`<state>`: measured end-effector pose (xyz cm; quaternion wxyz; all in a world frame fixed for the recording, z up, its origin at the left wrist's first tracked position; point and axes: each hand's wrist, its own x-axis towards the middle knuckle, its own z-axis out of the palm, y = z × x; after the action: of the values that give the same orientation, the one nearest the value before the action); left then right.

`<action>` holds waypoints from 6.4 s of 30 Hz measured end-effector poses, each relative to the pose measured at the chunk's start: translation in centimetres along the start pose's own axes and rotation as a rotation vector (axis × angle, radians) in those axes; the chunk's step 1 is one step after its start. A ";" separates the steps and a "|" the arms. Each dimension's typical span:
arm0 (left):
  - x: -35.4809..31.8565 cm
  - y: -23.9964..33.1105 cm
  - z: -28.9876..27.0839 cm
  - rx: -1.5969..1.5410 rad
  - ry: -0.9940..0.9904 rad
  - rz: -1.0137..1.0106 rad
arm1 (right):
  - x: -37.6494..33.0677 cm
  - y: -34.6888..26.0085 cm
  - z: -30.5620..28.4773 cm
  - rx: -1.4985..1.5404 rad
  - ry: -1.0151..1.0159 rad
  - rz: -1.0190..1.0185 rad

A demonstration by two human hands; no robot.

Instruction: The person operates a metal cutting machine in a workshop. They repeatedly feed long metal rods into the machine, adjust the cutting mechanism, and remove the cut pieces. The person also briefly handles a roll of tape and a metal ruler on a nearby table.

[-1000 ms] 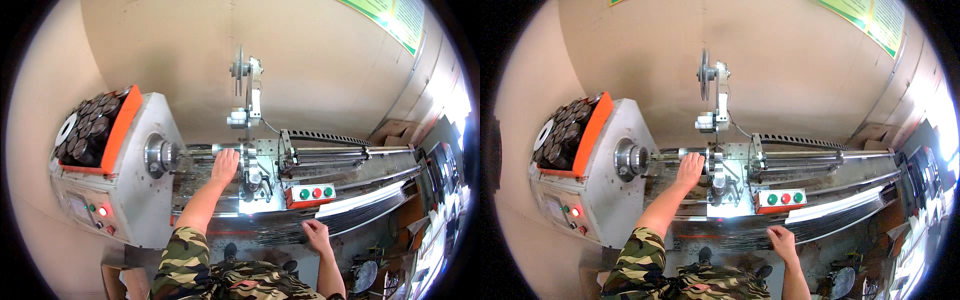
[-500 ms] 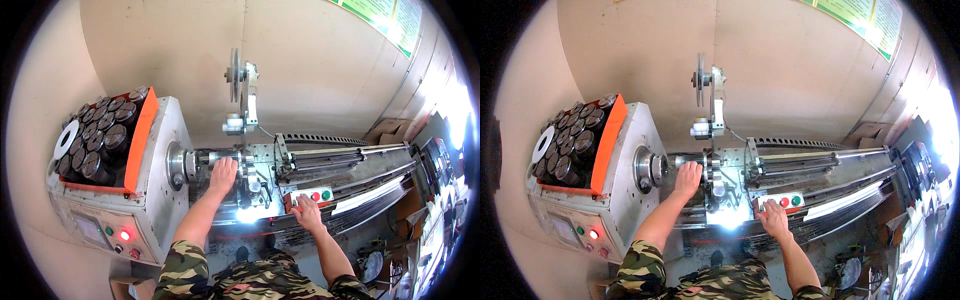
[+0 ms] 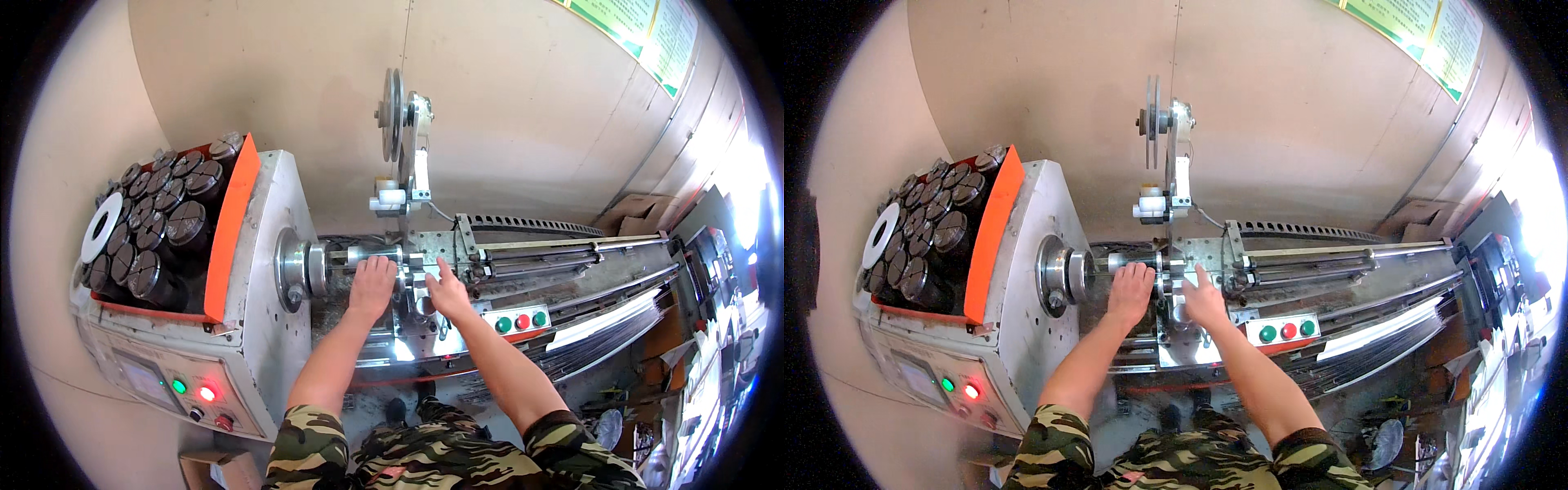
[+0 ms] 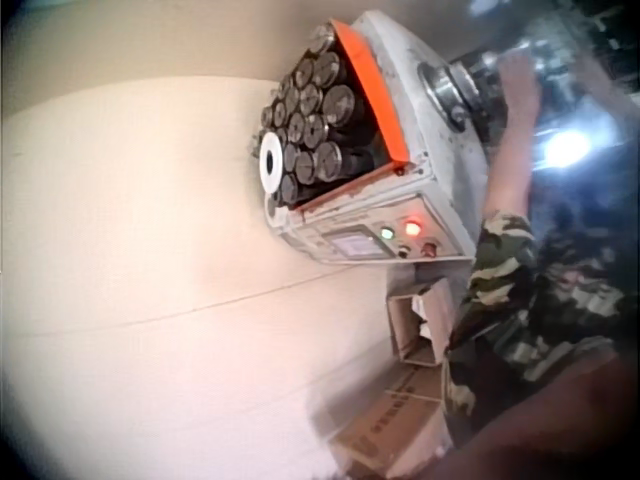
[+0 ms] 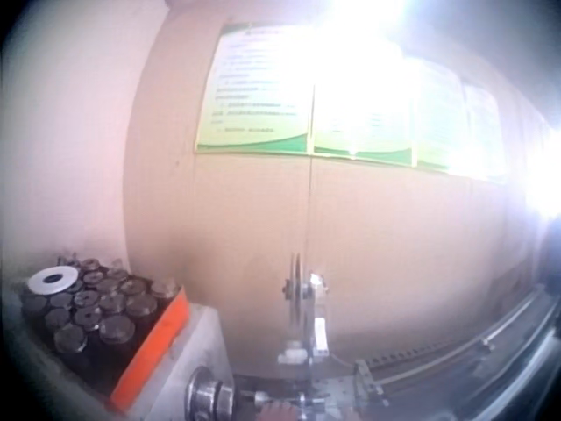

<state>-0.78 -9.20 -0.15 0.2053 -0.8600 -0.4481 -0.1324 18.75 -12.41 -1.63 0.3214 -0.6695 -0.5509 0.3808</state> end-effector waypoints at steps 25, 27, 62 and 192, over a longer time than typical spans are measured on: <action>11.2 -9.7 3.7 -0.703 0.119 -0.527 | 1.2 -0.5 5.4 0.001 0.131 0.070; 11.5 -10.0 4.3 -0.727 0.093 -0.559 | 1.3 -0.3 5.3 0.010 0.126 0.076; 12.3 -10.8 6.2 -0.827 -0.006 -0.546 | 1.6 0.1 5.2 0.012 0.128 0.142; -6.4 -11.6 13.2 -0.163 -0.318 0.150 | 5.3 5.2 8.0 -0.122 0.307 0.173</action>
<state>-13.34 -1.58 -11.72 0.0708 -0.9149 -0.3972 -0.0151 15.00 -8.11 -10.91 0.3267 -0.7828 -0.4578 0.2663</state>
